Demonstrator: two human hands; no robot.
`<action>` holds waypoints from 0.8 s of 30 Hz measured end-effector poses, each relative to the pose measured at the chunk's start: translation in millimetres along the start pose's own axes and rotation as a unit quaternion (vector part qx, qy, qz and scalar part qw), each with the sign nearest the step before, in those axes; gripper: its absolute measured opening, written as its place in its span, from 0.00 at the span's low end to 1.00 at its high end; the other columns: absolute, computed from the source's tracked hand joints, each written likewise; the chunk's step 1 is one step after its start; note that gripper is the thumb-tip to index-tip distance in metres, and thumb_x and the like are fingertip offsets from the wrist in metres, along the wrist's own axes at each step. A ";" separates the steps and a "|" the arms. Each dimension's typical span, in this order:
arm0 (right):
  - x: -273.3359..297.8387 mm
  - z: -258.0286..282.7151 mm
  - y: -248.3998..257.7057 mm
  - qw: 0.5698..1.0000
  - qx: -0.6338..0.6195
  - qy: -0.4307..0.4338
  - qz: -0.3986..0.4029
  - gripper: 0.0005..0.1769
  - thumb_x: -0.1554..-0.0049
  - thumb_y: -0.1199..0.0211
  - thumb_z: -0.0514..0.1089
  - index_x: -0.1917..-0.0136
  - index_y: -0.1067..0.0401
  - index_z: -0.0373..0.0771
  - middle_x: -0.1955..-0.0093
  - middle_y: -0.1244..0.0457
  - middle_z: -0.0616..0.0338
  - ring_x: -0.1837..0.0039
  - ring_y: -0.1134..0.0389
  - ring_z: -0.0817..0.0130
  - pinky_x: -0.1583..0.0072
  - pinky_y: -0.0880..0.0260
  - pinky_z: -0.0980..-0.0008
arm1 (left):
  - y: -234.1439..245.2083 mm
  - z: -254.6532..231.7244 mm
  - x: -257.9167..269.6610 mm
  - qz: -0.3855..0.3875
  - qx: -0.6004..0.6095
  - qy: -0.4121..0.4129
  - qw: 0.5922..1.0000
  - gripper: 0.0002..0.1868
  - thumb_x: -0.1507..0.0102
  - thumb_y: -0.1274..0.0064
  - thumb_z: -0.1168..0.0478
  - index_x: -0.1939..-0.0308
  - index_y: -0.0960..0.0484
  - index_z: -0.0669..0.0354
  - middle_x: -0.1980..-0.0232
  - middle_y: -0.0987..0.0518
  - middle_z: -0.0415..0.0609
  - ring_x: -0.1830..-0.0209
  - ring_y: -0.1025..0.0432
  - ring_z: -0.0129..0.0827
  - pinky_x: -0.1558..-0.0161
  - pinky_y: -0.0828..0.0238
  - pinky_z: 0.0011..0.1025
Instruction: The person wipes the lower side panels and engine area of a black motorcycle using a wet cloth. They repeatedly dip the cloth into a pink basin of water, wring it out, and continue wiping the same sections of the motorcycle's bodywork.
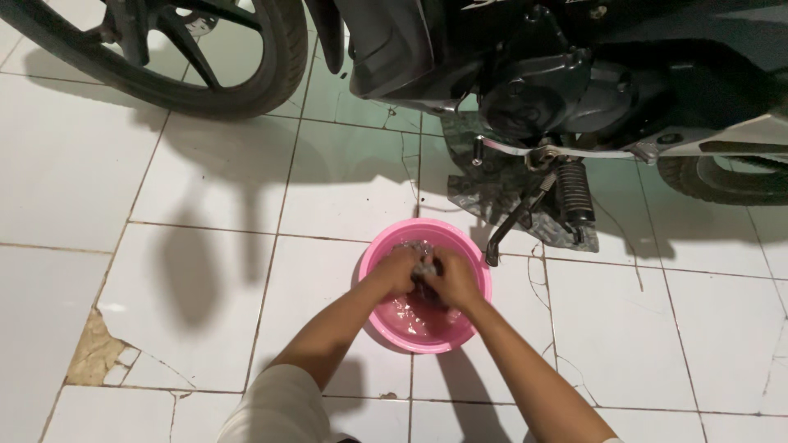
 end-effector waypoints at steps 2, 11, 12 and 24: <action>-4.4 26.3 22.1 1.000 -0.016 -0.012 -0.016 0.13 0.50 0.29 0.43 0.57 0.30 0.34 0.64 0.34 0.47 0.62 0.33 0.58 0.57 0.33 0.59 | 8.8 -3.9 -0.8 -0.034 0.101 -0.026 0.994 0.28 0.48 0.42 0.70 0.42 0.21 0.54 0.44 0.19 0.56 0.41 0.24 0.51 0.43 0.27 0.40; -13.1 24.5 47.4 0.991 0.071 -0.109 0.015 0.26 0.47 0.26 0.56 0.64 0.31 0.32 0.65 0.36 0.44 0.62 0.37 0.55 0.55 0.35 0.58 | 3.5 -13.4 -15.9 -0.150 0.179 -0.053 0.971 0.21 0.38 0.50 0.72 0.40 0.27 0.58 0.49 0.18 0.62 0.46 0.23 0.52 0.47 0.28 0.44; -13.4 10.5 39.5 0.993 0.062 -0.099 0.027 0.26 0.49 0.25 0.55 0.64 0.31 0.30 0.62 0.35 0.44 0.60 0.36 0.55 0.53 0.33 0.59 | 3.9 -13.1 -16.6 -0.144 0.184 -0.045 0.971 0.21 0.38 0.49 0.70 0.40 0.27 0.57 0.49 0.18 0.61 0.47 0.22 0.50 0.47 0.27 0.43; 24.1 -47.3 -73.5 0.952 0.223 -0.049 0.205 0.46 0.46 0.34 0.43 0.18 0.48 0.49 0.14 0.69 0.41 0.17 0.64 0.36 0.25 0.55 0.39 | -47.8 20.9 -26.2 0.003 0.108 0.209 0.972 0.24 0.30 0.60 0.52 0.46 0.11 0.62 0.47 0.14 0.57 0.52 0.20 0.43 0.42 0.27 0.40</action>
Point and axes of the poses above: each hand's wrist, its own x-axis away from the middle knuckle, its own y-axis out of the back of the hand, z = x × y, the point moved 1 cm from there along -x, towards the middle knuckle
